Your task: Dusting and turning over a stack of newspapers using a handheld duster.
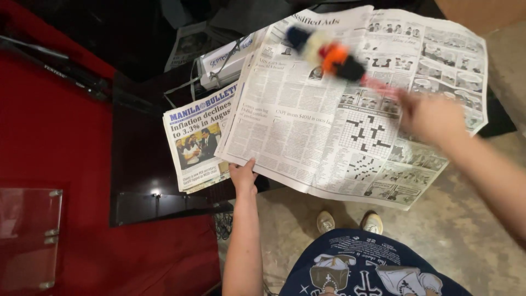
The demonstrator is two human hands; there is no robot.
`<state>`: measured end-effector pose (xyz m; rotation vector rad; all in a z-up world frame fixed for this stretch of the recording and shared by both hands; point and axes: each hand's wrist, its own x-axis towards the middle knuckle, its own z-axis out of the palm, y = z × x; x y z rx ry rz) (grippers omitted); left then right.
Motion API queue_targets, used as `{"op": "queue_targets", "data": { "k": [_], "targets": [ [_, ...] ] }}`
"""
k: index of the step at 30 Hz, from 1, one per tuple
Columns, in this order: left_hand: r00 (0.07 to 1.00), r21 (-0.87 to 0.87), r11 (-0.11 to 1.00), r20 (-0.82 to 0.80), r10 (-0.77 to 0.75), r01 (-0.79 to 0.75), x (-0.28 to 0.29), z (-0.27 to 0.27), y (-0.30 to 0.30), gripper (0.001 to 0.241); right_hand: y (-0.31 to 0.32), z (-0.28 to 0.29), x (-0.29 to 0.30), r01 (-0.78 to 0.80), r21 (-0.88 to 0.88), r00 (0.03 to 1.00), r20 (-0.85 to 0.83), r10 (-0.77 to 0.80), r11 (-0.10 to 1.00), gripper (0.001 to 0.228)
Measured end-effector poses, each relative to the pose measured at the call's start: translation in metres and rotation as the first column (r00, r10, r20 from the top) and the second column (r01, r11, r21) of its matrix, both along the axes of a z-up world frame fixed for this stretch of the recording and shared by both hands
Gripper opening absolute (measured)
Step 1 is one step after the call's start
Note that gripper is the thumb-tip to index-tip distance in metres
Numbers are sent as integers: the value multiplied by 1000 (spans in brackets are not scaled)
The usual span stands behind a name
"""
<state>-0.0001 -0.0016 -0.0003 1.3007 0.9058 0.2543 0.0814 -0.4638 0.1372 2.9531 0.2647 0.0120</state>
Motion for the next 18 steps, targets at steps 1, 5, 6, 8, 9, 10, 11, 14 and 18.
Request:
{"op": "queue_targets", "data": {
  "k": [1, 5, 6, 8, 9, 10, 11, 14, 18],
  "targets": [
    [1000, 0, 1000, -1, 5, -5, -1, -2, 2, 46, 1, -9, -29, -5, 0, 1000, -1, 5, 1000, 38],
    [999, 135, 991, 39, -16, 10, 0, -40, 17, 31, -29, -62, -116, -325, 296, 945, 131, 298, 898, 34],
    [997, 276, 961, 76, -27, 5, 1, -57, 22, 22, -45, -80, -132, -374, 247, 926, 150, 346, 894, 31],
    [996, 142, 990, 86, 11, -23, 3, -42, 16, 32, -98, -112, -139, -196, 221, 980, 88, 180, 956, 36],
    [994, 6, 998, 88, 59, -60, 4, -34, 13, 45, -125, -128, -144, -20, 187, 999, 35, 13, 982, 45],
    [995, 6, 999, 89, 44, -45, 3, -28, 11, 45, -139, -127, -137, -5, 188, 999, 36, -2, 982, 45],
    [998, 33, 998, 37, 44, -45, 3, -23, 9, 47, -153, -128, -131, 108, 226, 985, 110, -136, 968, 31],
    [998, 72, 996, 40, 49, -52, -1, -8, -4, 55, -187, -137, -109, 247, 364, 903, 251, -350, 898, 17],
    [963, 842, 524, 231, -136, -128, -28, 50, -59, 70, -169, -102, -114, 462, 152, 818, 307, -486, 874, 30]
  ]
}}
